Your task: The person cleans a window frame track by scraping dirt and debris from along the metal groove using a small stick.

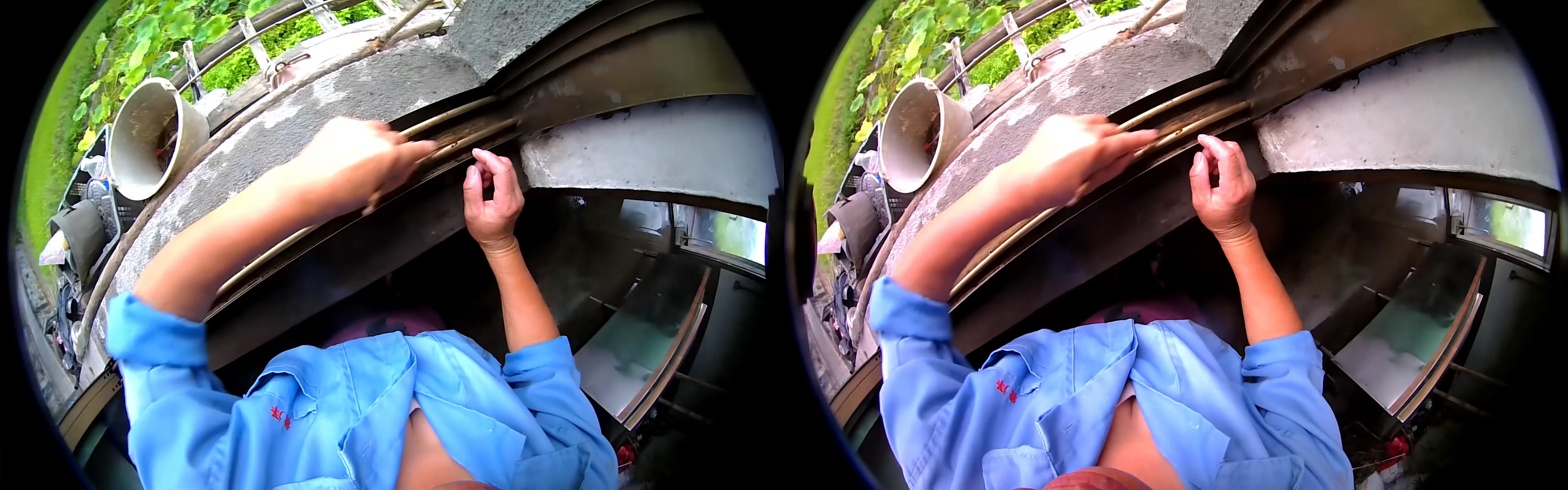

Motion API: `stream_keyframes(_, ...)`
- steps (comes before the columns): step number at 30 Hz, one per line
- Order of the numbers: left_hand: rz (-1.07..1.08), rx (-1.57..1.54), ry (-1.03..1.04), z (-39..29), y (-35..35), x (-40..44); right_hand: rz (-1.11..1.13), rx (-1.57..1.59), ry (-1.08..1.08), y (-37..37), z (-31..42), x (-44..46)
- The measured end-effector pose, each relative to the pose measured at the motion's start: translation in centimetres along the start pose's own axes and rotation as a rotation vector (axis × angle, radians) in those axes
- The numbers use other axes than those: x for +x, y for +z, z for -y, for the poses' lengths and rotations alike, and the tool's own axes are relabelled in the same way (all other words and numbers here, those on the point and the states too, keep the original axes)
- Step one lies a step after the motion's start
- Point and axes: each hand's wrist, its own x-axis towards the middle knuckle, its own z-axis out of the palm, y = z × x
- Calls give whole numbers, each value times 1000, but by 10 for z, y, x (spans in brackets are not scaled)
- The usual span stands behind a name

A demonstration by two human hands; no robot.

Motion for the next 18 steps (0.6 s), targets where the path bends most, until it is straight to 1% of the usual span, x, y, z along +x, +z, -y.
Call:
stream_keyframes(3,117,74,-75,-13,-33,-48,0,31,28,1,1,1)
stream_keyframes(5,131,75,-93,-17,-36,-56,-16,21,19,2,2,0)
stream_keyframes(8,49,42,-5,5,-11,-26,3,3,18,1,2,-1)
stream_keyframes(9,63,20,-18,8,-6,-10,11,-5,22,1,1,0)
stream_keyframes(11,10,51,48,4,-8,-5,14,7,29,-1,1,1)
stream_keyframes(12,7,46,45,4,-12,-13,20,13,24,-2,2,1)
stream_keyframes(14,67,38,-21,3,-27,-46,30,31,36,-1,1,-1)
stream_keyframes(15,55,69,-23,-4,-32,-58,29,33,42,0,1,0)
stream_keyframes(17,128,100,-72,-13,-36,-62,29,39,33,-1,3,0)
stream_keyframes(18,129,97,-70,-12,-33,-56,29,40,32,-1,3,0)
